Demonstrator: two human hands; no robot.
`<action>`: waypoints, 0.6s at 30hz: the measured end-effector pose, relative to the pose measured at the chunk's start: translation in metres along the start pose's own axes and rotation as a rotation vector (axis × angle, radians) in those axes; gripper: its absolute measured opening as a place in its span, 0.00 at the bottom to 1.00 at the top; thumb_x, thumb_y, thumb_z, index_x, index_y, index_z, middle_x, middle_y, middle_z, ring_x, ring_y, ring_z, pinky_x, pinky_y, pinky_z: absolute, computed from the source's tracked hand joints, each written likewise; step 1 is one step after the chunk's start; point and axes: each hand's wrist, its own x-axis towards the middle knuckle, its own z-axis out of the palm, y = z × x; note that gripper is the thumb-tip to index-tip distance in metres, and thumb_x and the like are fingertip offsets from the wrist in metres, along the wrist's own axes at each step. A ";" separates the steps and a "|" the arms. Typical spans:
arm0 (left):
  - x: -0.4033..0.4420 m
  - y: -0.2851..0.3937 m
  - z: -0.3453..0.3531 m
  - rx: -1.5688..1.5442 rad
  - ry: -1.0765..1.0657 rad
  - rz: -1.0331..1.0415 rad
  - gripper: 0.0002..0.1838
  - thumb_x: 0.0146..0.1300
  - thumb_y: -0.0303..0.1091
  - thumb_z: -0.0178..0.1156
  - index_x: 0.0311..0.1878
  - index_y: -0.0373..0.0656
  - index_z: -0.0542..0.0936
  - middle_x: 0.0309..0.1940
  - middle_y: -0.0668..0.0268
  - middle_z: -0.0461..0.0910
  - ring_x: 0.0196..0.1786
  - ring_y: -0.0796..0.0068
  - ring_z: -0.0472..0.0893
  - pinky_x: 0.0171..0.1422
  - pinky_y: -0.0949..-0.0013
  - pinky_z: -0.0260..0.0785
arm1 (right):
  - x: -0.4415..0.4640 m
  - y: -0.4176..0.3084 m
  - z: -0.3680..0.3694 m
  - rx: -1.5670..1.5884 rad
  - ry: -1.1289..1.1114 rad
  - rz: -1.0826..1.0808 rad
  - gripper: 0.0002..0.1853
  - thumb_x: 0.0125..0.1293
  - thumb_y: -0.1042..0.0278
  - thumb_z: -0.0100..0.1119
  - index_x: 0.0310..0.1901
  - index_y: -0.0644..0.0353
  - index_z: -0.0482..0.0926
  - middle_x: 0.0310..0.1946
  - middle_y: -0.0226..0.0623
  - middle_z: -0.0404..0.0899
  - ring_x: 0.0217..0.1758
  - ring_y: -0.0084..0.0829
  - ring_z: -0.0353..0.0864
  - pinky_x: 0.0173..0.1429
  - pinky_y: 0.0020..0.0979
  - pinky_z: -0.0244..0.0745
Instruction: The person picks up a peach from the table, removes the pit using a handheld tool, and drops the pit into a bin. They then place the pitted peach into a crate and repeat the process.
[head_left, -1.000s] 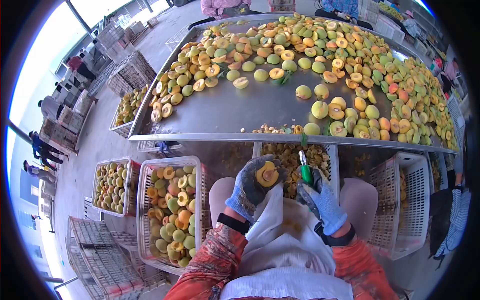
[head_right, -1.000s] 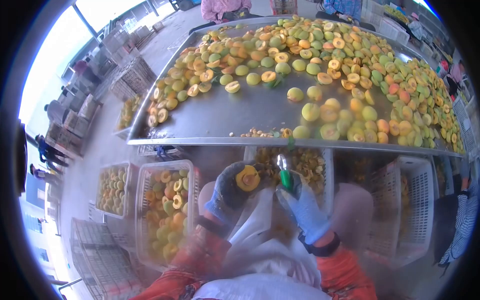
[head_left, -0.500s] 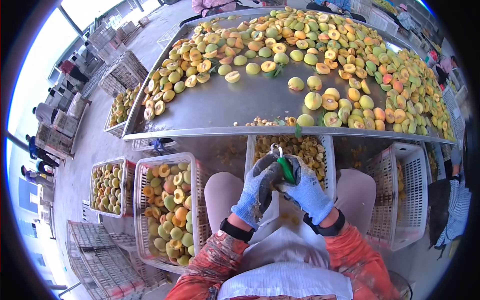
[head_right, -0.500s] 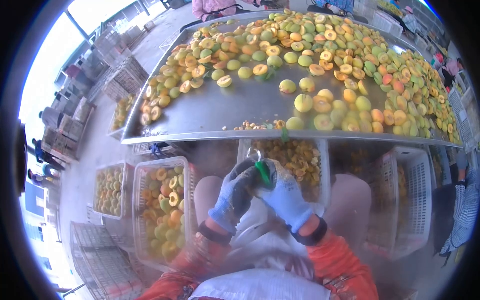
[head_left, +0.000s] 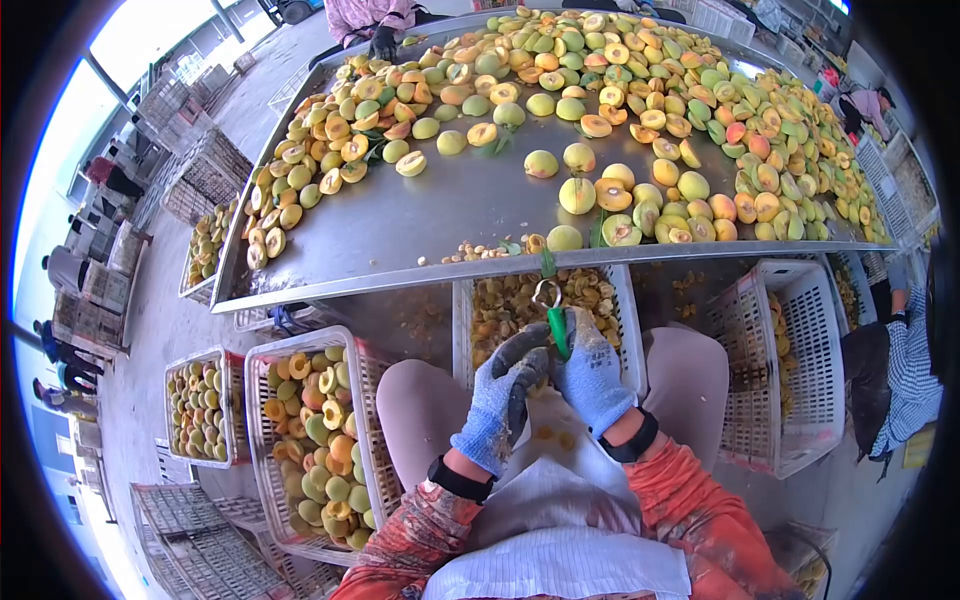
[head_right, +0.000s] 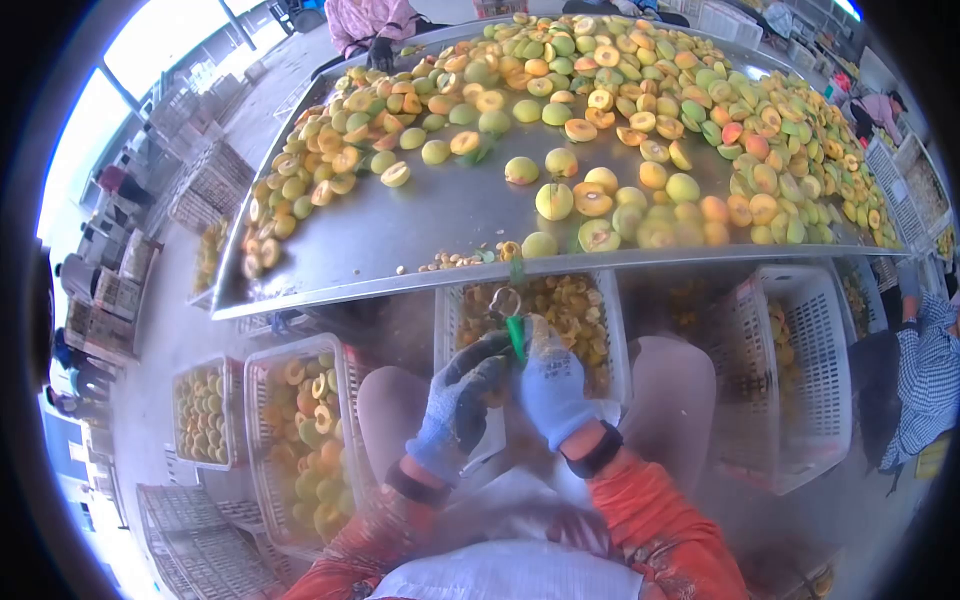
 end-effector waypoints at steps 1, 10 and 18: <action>-0.001 0.005 0.001 -0.032 -0.029 -0.047 0.21 0.63 0.30 0.54 0.58 0.35 0.70 0.51 0.62 0.75 0.52 0.74 0.73 0.58 0.75 0.63 | 0.004 0.006 -0.005 0.003 -0.004 0.000 0.26 0.51 0.69 0.64 0.53 0.61 0.70 0.41 0.50 0.76 0.44 0.50 0.76 0.47 0.39 0.73; 0.013 0.019 -0.019 0.607 0.043 0.577 0.21 0.64 0.40 0.52 0.54 0.35 0.71 0.45 0.54 0.76 0.49 0.55 0.77 0.56 0.56 0.70 | -0.018 -0.037 -0.037 0.062 -0.022 -0.212 0.22 0.54 0.63 0.62 0.50 0.61 0.73 0.38 0.45 0.78 0.38 0.45 0.79 0.43 0.40 0.73; 0.006 0.033 -0.017 -0.637 -0.119 -0.048 0.22 0.63 0.43 0.54 0.52 0.34 0.72 0.40 0.55 0.77 0.43 0.57 0.78 0.52 0.58 0.71 | -0.033 -0.056 -0.017 -0.382 -0.100 -0.373 0.22 0.52 0.69 0.60 0.50 0.63 0.71 0.35 0.46 0.76 0.35 0.45 0.77 0.38 0.40 0.72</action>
